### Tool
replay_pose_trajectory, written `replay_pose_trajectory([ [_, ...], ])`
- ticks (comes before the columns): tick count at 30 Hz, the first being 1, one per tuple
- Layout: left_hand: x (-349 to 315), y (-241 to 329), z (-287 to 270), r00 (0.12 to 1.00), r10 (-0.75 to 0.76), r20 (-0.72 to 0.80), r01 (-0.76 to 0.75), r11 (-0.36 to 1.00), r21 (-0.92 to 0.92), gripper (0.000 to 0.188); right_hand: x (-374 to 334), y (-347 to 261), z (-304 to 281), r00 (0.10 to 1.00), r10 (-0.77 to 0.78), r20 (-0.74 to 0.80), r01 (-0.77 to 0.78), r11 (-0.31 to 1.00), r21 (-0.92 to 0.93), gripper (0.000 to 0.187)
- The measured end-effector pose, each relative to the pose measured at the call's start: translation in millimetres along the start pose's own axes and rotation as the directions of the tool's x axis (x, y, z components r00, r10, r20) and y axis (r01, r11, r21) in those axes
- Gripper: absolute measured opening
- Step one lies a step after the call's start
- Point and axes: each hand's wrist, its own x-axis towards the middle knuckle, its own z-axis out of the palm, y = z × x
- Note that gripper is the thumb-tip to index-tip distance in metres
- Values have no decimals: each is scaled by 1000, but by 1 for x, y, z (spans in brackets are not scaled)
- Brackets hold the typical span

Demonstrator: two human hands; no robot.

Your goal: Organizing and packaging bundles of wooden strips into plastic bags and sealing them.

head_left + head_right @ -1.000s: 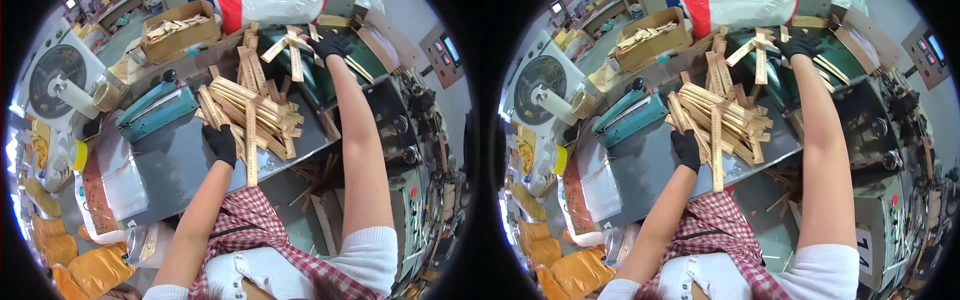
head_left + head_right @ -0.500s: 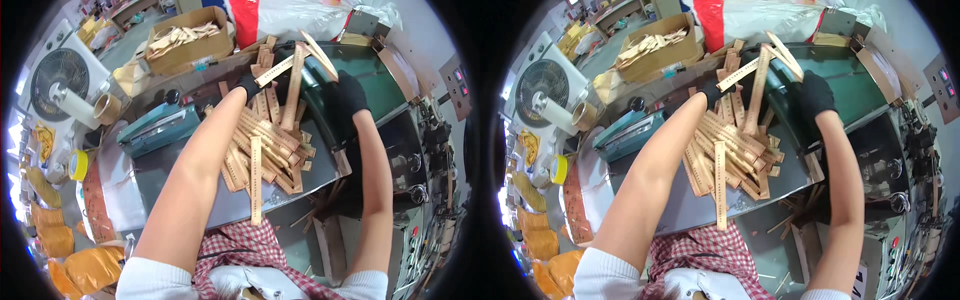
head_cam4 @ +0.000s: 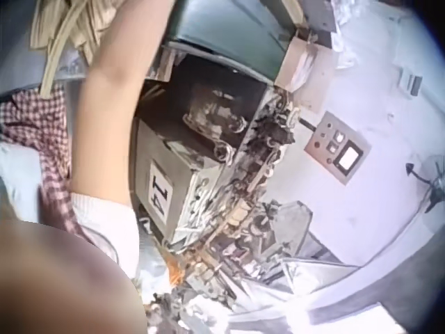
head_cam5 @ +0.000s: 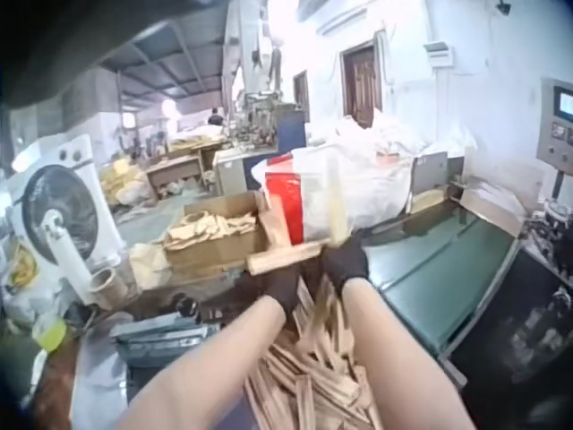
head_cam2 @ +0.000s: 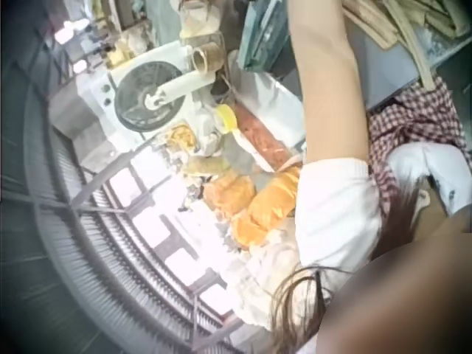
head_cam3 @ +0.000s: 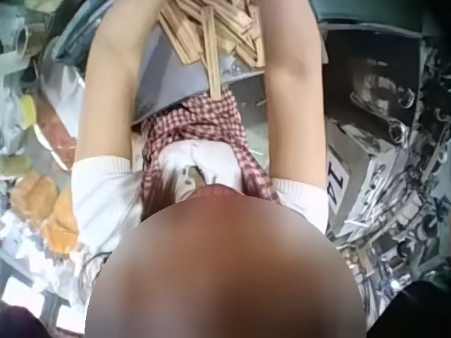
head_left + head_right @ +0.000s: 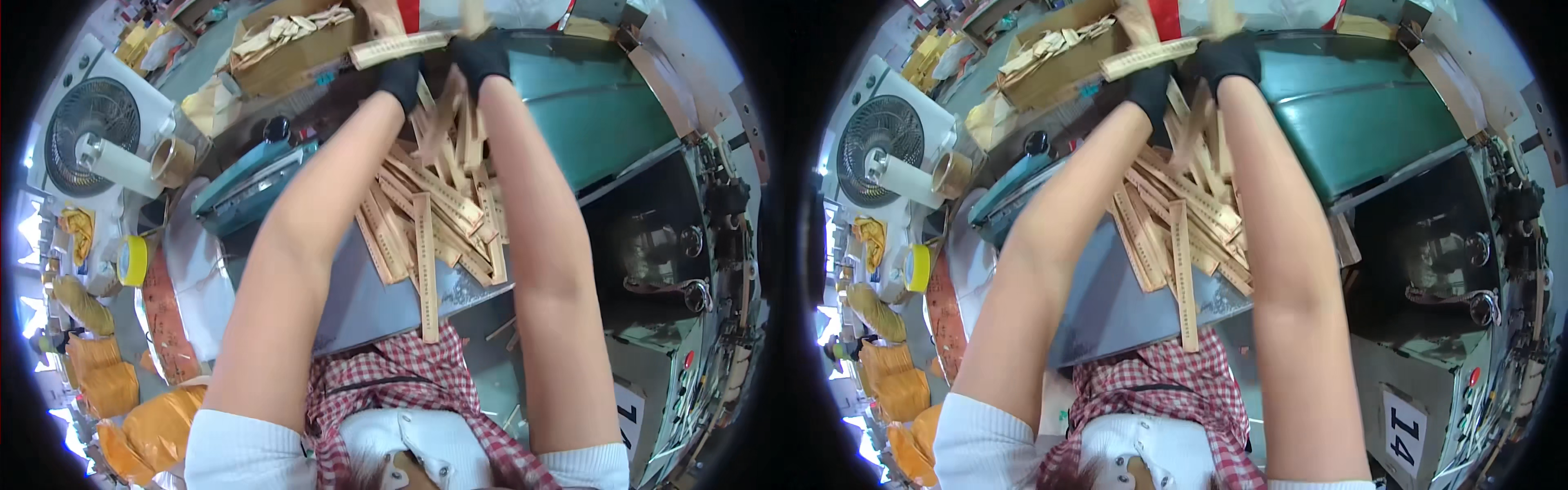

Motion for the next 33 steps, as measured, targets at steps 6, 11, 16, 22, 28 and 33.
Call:
replay_pose_trajectory([
  [6,-29,141,-125,767,633,-107,-634,773,26,25,-118,-37,-91,906,-422,-18,421,906,-38,47],
  [11,-217,85,-183,939,337,-64,-284,870,403,30,-126,63,-9,961,-11,276,63,981,-184,59],
  [16,-256,-39,-159,908,-273,-317,361,895,262,45,-116,153,49,986,67,154,-58,996,-65,53],
  [22,-240,-16,-120,959,-285,8,284,958,21,89,-223,88,73,784,-34,620,-301,852,428,71],
  [28,-346,-17,-232,892,-427,145,416,904,102,97,-405,20,2,700,-156,697,-300,821,485,88],
  [33,-360,7,-265,914,-390,-113,391,920,-11,89,-447,-30,18,694,-380,611,158,909,386,82],
])
